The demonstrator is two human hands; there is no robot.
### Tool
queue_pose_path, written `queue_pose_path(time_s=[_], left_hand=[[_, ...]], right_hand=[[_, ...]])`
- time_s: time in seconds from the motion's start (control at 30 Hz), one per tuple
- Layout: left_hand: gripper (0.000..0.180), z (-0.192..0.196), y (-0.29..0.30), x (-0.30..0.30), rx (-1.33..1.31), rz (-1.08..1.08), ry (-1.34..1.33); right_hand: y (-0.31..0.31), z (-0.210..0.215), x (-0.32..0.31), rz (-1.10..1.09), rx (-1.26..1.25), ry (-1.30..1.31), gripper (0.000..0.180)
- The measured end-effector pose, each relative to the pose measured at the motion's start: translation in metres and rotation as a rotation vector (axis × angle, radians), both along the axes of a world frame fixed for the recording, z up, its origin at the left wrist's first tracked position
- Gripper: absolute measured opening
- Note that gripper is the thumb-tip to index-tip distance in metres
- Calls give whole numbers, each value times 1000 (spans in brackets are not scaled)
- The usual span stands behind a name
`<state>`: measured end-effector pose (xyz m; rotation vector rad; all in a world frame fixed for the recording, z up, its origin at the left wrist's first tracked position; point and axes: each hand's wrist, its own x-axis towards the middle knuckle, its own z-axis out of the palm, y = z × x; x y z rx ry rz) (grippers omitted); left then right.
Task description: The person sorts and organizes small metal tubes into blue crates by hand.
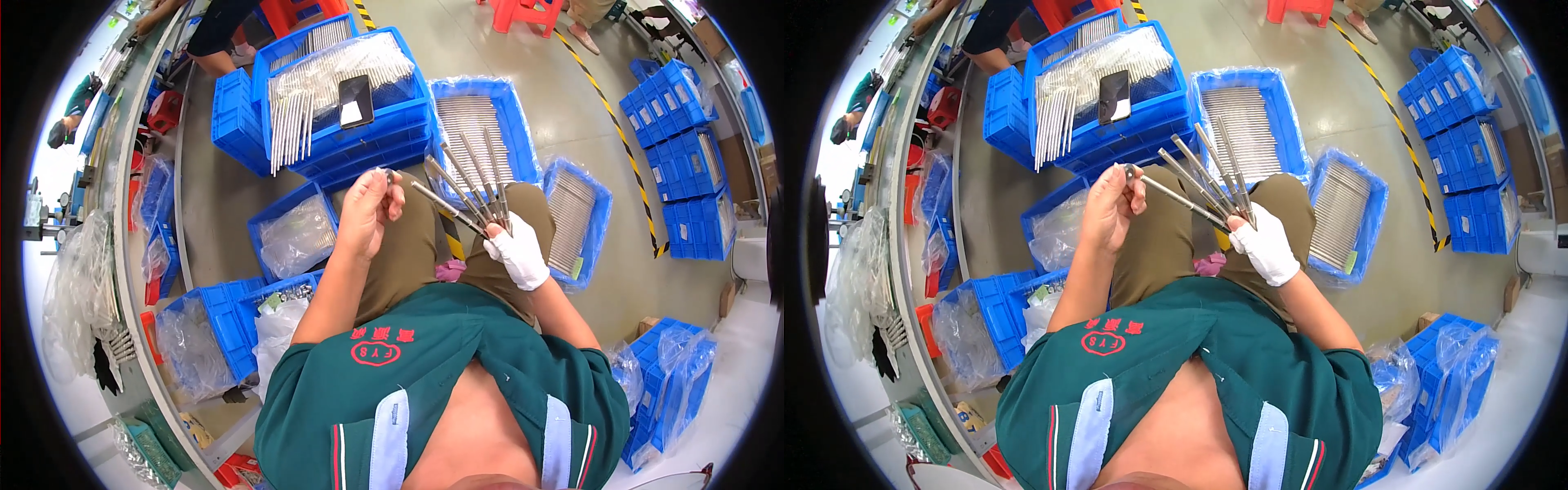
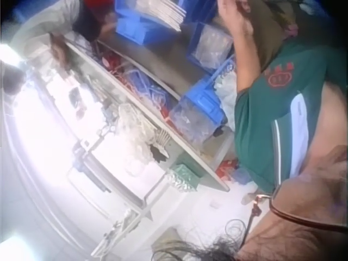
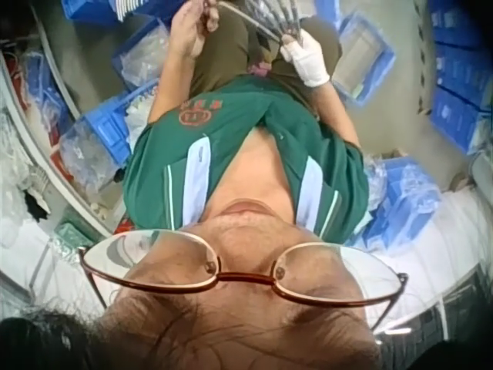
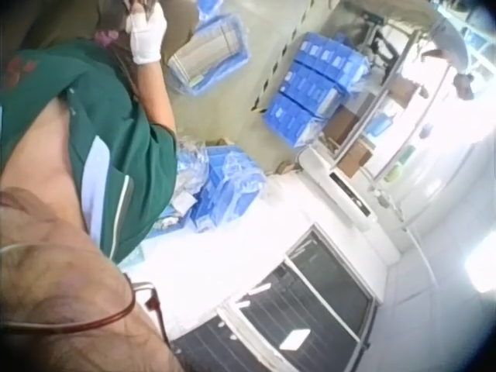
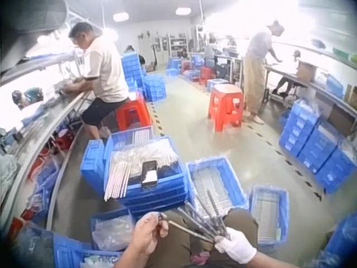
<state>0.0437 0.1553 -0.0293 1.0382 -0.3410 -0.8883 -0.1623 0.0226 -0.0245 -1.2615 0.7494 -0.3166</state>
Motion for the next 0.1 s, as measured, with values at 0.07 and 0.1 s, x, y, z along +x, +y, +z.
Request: queue_pose_path(time_s=[0.07, 0.1], left_hand=[[30, 2, 5, -5, -62, -72, 166], [30, 2, 6, -5, -63, -68, 165]], right_hand=[[0, -1, -2, 13, 73, -90, 18], [-1, -2, -3, 37, -17, -72, 20]])
